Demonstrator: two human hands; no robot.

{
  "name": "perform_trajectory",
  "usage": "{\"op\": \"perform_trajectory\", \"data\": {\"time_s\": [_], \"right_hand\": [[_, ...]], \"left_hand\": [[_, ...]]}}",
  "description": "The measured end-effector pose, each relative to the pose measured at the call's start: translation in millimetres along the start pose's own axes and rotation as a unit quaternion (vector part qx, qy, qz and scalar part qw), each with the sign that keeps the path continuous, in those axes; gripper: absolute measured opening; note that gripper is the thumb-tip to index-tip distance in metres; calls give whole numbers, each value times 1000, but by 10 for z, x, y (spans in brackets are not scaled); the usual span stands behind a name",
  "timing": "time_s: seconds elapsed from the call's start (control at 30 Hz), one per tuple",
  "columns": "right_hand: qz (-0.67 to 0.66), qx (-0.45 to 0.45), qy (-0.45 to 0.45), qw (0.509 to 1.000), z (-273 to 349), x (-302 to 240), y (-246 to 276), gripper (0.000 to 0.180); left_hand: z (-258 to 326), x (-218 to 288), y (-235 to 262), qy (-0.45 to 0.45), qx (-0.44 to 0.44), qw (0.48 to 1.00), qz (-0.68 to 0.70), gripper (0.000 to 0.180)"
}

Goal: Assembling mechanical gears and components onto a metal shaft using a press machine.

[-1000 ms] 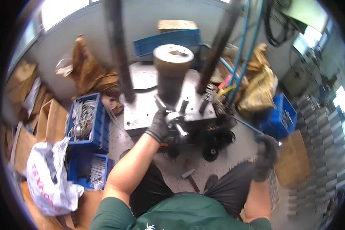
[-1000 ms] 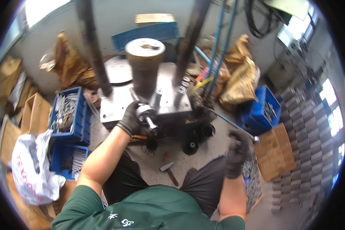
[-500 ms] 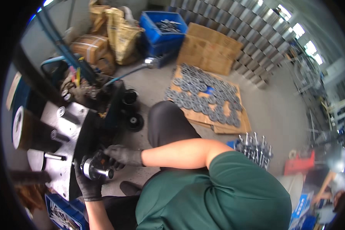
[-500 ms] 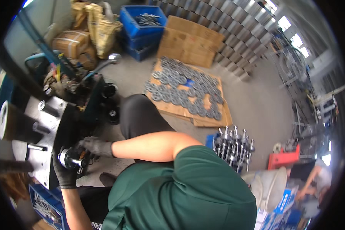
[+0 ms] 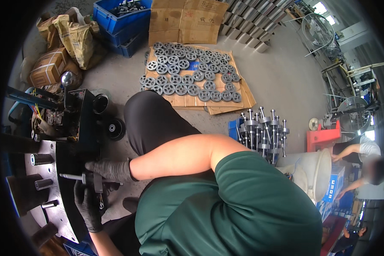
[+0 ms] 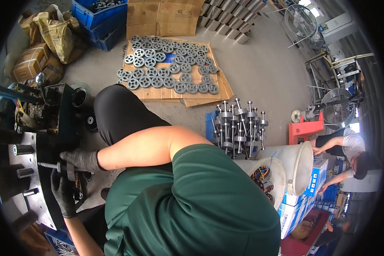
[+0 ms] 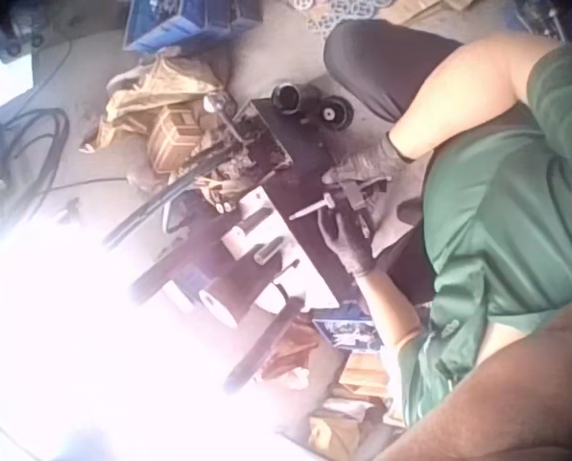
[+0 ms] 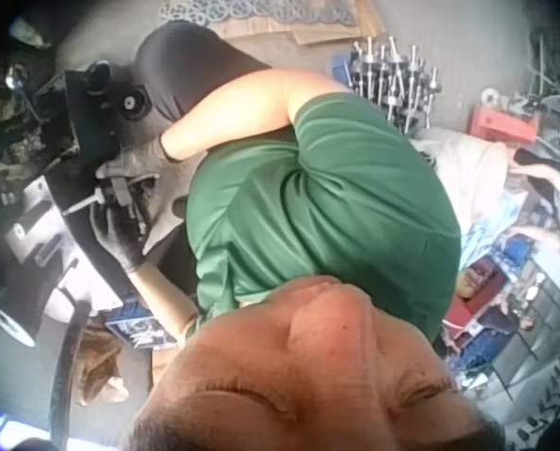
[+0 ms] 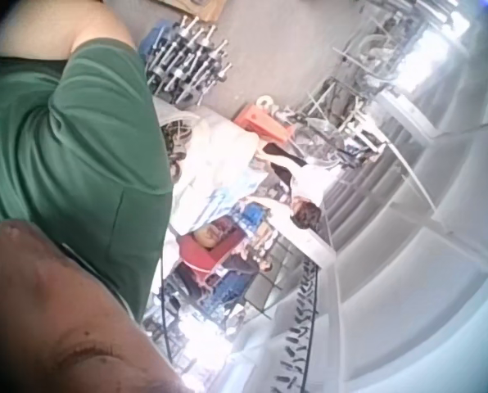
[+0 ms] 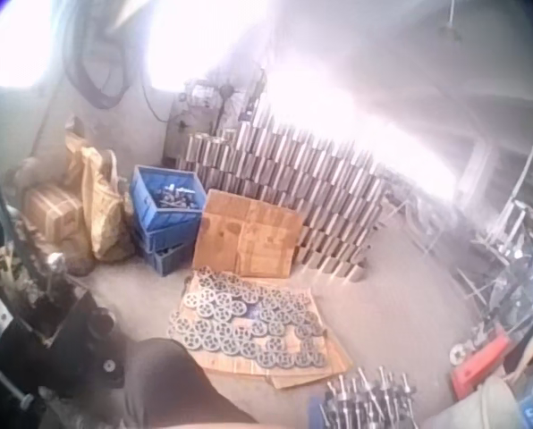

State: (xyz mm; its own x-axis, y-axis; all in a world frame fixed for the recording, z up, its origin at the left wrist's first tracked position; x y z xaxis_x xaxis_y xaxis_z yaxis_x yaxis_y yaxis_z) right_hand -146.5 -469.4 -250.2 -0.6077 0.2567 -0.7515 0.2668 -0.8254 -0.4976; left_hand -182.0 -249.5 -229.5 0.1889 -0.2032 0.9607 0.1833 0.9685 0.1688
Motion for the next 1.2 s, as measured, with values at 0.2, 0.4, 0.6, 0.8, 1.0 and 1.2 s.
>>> {"op": "perform_trajectory", "data": {"time_s": [0.2,0.4,0.6,0.8,1.0,1.2], "right_hand": [[-5,-39,192,981,641,-558,473,52],[-30,116,263,957,2304,-1440,1444,34],[206,441,192,852,4331,-1378,3176,49],[160,629,-117,752,6198,-293,4257,38],[44,647,-380,659,7034,754,4354,33],[-80,649,-437,618,7344,1250,4336,54]], "left_hand": [[-383,-159,-35,-64,-2,992,-110,41],[-555,-45,-315,-53,-92,988,-114,43],[-688,46,-669,-6,-132,986,-99,43],[-778,-173,-641,-1,-164,975,-149,44],[-672,-139,-737,65,-204,966,-146,43],[-685,-419,-663,112,-205,962,-140,44]]}}
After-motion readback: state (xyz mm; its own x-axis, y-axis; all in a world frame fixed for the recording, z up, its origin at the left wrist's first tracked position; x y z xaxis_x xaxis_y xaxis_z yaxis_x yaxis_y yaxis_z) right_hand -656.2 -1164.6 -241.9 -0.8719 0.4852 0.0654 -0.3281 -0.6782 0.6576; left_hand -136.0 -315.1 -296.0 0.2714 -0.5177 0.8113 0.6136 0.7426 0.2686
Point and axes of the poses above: each hand's wrist, its own z-axis away from the middle knuckle, its own y-axis out of the back of the hand, x = y × z, the point moved 2 cm from there along -z, towards the middle knuckle, and after that the axes turned 2 degrees about -z, right-handed, at the moved point
